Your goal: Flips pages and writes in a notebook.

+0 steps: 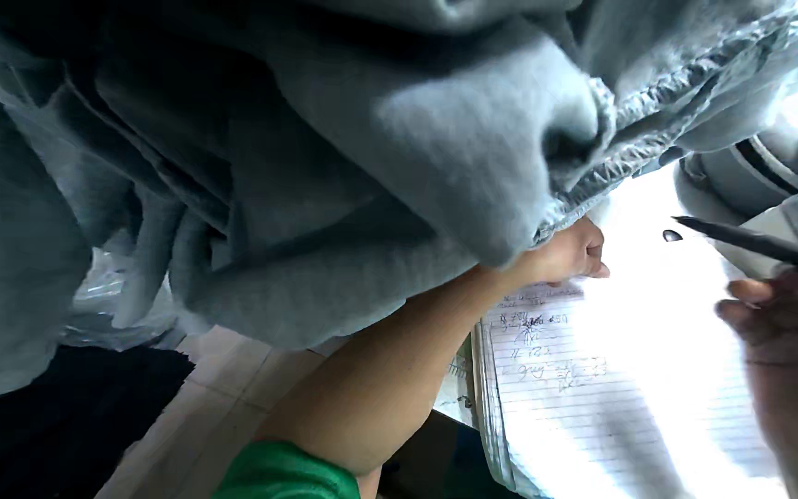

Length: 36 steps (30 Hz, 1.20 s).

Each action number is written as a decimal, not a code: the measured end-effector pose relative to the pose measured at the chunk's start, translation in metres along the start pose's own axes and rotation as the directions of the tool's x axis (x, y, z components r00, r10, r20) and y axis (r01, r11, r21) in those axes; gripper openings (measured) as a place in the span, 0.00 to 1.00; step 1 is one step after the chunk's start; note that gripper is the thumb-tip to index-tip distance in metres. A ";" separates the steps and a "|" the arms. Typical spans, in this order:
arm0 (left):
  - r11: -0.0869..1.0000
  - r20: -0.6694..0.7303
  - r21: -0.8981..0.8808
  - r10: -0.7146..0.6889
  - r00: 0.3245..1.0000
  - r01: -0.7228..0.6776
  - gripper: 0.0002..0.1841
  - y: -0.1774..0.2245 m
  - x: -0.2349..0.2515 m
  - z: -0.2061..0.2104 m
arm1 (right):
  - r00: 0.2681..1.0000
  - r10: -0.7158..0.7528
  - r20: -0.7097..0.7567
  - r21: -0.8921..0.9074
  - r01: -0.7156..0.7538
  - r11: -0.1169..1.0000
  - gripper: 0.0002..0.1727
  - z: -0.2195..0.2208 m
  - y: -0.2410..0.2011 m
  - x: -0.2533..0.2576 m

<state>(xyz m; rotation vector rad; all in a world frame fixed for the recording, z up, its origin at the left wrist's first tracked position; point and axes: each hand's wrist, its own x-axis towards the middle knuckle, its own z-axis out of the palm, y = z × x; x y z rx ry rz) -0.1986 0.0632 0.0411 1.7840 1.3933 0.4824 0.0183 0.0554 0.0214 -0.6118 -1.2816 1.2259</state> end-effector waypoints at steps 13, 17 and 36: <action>0.954 0.044 -0.106 0.287 0.957 -0.281 0.05 -0.103 0.038 0.025 | 0.943 0.295 0.155 -0.050 -0.291 0.955 0.14 0.025 0.039 -0.035; 0.960 0.120 -0.073 0.277 0.953 -0.270 0.07 -0.128 0.042 0.029 | 0.930 0.361 0.069 -0.255 -0.333 0.908 0.17 0.034 0.032 -0.032; 0.954 0.099 0.052 0.290 0.952 -0.296 0.13 -0.111 0.045 0.029 | 0.960 0.229 0.160 -0.466 -0.131 0.875 0.08 0.023 0.041 -0.039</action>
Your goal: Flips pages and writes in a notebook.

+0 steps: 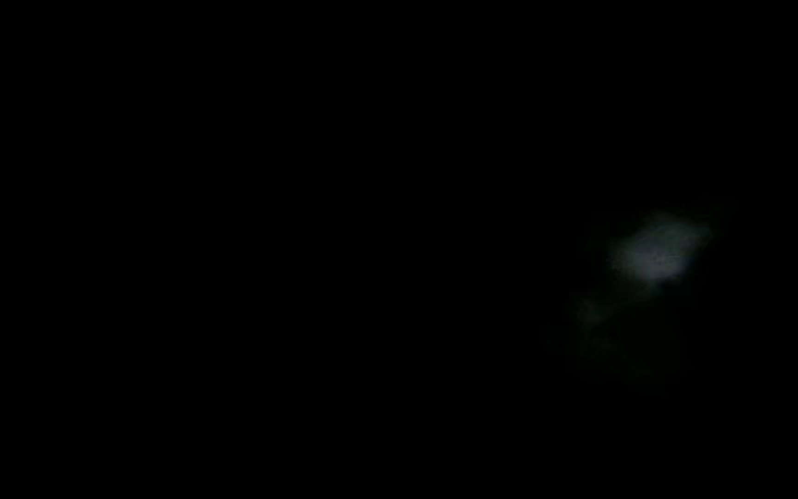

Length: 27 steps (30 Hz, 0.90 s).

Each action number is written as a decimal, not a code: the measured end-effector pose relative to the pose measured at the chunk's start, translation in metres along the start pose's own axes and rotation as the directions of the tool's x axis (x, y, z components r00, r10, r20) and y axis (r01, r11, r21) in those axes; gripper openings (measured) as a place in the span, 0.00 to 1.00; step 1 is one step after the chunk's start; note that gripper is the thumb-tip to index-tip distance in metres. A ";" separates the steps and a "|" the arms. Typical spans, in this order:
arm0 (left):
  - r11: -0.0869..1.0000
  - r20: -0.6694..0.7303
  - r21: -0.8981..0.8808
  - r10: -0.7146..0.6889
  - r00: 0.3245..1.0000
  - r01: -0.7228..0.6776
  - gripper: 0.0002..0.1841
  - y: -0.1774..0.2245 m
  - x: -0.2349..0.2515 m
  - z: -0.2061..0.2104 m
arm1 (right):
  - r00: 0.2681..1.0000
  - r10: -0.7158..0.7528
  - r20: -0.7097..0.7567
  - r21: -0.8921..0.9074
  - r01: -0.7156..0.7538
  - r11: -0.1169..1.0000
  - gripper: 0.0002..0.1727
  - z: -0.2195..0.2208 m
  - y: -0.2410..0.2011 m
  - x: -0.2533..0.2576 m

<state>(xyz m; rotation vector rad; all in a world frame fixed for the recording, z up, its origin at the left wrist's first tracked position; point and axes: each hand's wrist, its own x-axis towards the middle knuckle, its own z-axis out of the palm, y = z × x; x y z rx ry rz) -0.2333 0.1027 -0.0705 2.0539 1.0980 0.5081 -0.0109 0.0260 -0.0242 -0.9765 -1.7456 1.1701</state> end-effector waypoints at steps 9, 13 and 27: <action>0.999 -0.033 0.031 -0.032 0.999 0.033 0.12 0.016 -0.002 -0.003 | 0.999 0.002 0.046 -0.011 -0.002 1.000 0.08 -0.001 -0.001 0.003; 0.999 -0.027 -0.002 -0.042 0.999 0.042 0.12 0.019 -0.002 -0.004 | 0.998 -0.006 0.066 -0.002 0.006 1.000 0.08 -0.001 -0.001 0.003; 0.874 0.144 0.079 -0.486 0.862 0.480 0.11 0.108 -0.010 -0.027 | 0.987 -0.138 0.080 -0.096 0.146 0.985 0.07 0.000 0.009 0.003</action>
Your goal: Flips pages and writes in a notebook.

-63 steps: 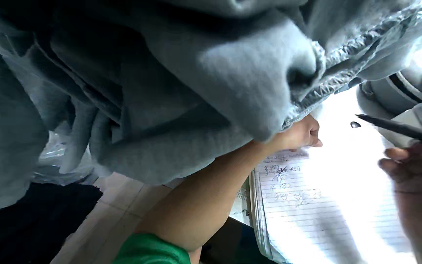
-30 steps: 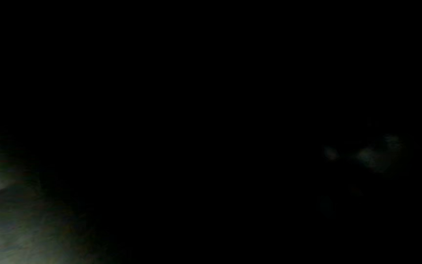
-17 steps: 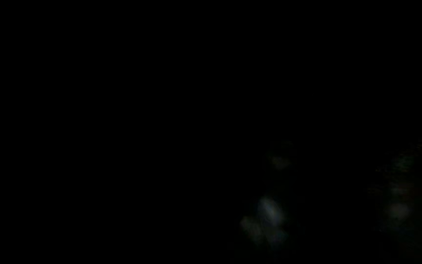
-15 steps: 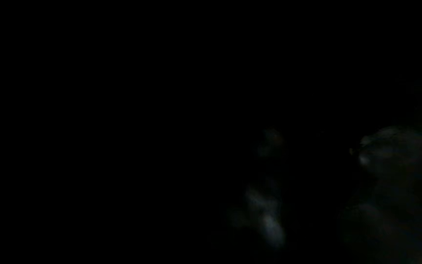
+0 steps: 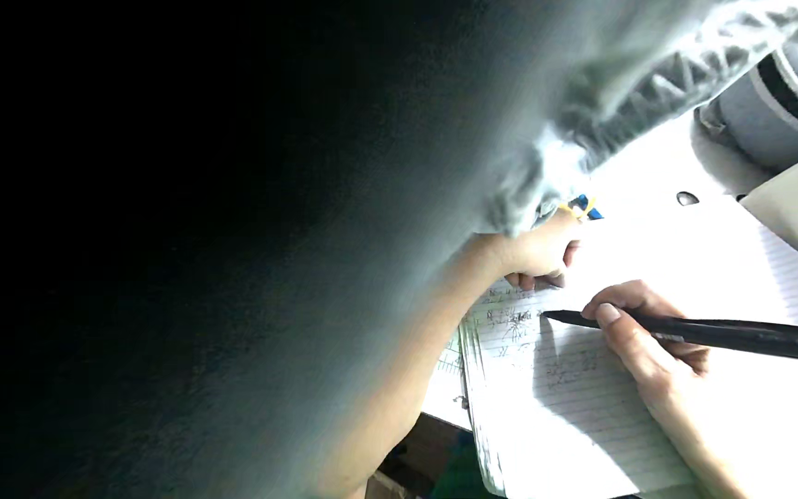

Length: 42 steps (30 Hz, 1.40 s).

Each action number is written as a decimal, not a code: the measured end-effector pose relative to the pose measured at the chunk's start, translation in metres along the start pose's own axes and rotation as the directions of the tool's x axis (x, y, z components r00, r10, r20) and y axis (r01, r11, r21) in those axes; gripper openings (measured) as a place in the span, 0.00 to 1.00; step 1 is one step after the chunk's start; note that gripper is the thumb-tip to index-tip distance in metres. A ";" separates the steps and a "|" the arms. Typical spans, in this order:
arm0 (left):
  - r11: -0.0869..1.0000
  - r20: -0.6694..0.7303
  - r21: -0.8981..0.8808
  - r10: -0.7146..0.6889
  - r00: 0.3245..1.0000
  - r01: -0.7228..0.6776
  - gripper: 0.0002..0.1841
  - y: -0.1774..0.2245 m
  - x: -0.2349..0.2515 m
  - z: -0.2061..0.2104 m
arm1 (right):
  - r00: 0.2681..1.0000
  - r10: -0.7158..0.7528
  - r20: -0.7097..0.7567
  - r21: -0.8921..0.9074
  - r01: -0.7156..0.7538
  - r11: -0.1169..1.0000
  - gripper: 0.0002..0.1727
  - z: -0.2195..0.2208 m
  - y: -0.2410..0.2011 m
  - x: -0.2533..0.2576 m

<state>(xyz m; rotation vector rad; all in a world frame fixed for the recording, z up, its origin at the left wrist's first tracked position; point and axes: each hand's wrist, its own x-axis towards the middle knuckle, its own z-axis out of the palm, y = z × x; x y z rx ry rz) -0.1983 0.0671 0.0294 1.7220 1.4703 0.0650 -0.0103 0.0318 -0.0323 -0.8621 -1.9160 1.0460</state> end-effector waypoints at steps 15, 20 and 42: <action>0.996 0.002 0.026 -0.090 0.996 0.090 0.10 0.009 -0.002 -0.002 | 0.997 0.027 -0.069 0.034 -0.025 0.999 0.09 -0.001 -0.003 -0.003; 0.997 -0.002 0.019 -0.072 0.997 0.072 0.10 0.008 -0.003 -0.001 | 0.999 -0.007 -0.036 -0.037 0.005 0.999 0.06 -0.001 -0.002 -0.005; 0.997 -0.007 0.050 -0.050 0.999 0.050 0.10 0.006 -0.002 -0.002 | 0.992 -0.004 -0.126 0.307 0.043 0.951 0.10 -0.010 -0.006 -0.001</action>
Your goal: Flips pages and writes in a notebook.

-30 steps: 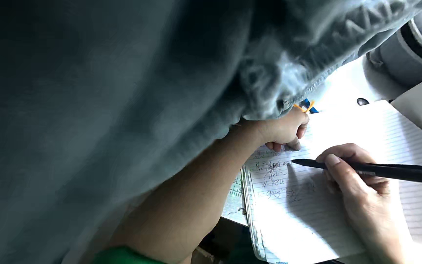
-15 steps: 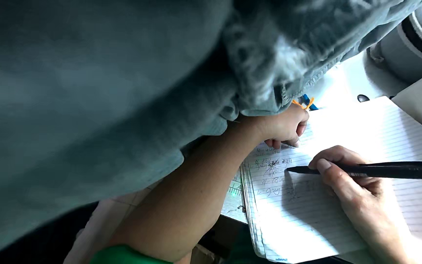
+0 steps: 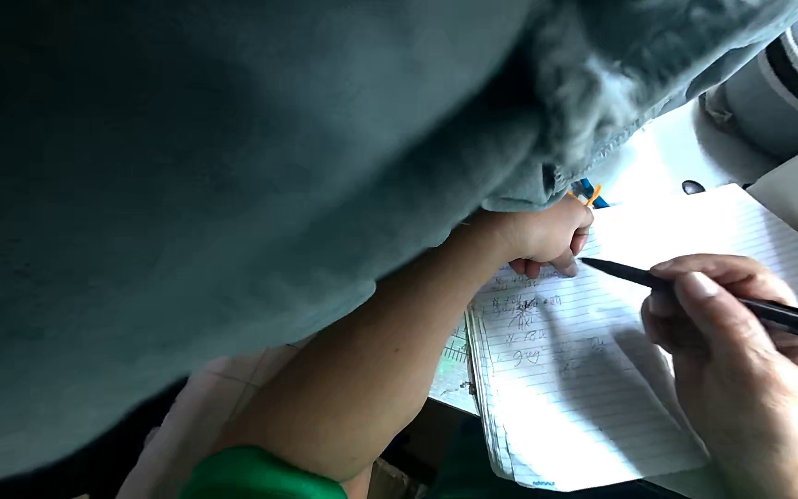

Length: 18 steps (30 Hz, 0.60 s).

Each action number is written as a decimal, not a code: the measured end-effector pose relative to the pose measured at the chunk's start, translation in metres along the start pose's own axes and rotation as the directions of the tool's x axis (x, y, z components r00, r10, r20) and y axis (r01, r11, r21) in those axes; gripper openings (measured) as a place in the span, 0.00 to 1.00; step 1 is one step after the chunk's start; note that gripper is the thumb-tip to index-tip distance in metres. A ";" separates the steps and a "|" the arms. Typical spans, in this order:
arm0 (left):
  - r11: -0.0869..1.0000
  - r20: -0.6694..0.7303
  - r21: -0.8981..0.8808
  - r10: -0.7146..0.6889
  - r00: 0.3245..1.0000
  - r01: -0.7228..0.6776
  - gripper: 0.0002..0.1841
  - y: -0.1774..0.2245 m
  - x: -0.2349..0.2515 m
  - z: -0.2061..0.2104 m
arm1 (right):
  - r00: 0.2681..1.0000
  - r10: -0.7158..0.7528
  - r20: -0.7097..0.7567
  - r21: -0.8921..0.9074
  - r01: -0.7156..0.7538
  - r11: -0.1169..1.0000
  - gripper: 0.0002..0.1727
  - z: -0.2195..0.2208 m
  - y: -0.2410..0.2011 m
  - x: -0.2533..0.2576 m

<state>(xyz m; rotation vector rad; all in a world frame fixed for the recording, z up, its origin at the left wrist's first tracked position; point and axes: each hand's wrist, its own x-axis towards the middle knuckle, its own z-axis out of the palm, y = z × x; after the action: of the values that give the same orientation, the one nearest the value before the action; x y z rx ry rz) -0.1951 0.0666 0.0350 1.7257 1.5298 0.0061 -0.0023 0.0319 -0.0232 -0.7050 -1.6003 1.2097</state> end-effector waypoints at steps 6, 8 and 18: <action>1.000 0.003 0.008 -0.021 1.000 0.021 0.10 0.001 0.000 0.000 | 0.978 -0.090 0.189 -0.200 0.128 0.971 0.12 -0.023 -0.031 -0.014; 0.999 0.011 -0.033 -0.017 1.000 0.017 0.11 0.000 -0.001 0.001 | 0.969 -0.047 0.241 -0.184 0.093 0.979 0.12 -0.029 -0.032 -0.026; 0.999 0.015 -0.032 -0.034 0.999 0.035 0.11 0.002 -0.001 0.000 | 0.969 -0.031 0.246 -0.149 0.069 0.986 0.08 -0.034 -0.019 -0.054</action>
<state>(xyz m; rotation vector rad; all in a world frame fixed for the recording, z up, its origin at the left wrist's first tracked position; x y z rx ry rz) -0.1936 0.0658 0.0368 1.6706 1.5407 0.0010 0.0504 -0.0087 -0.0231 -0.6286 -1.9218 1.1771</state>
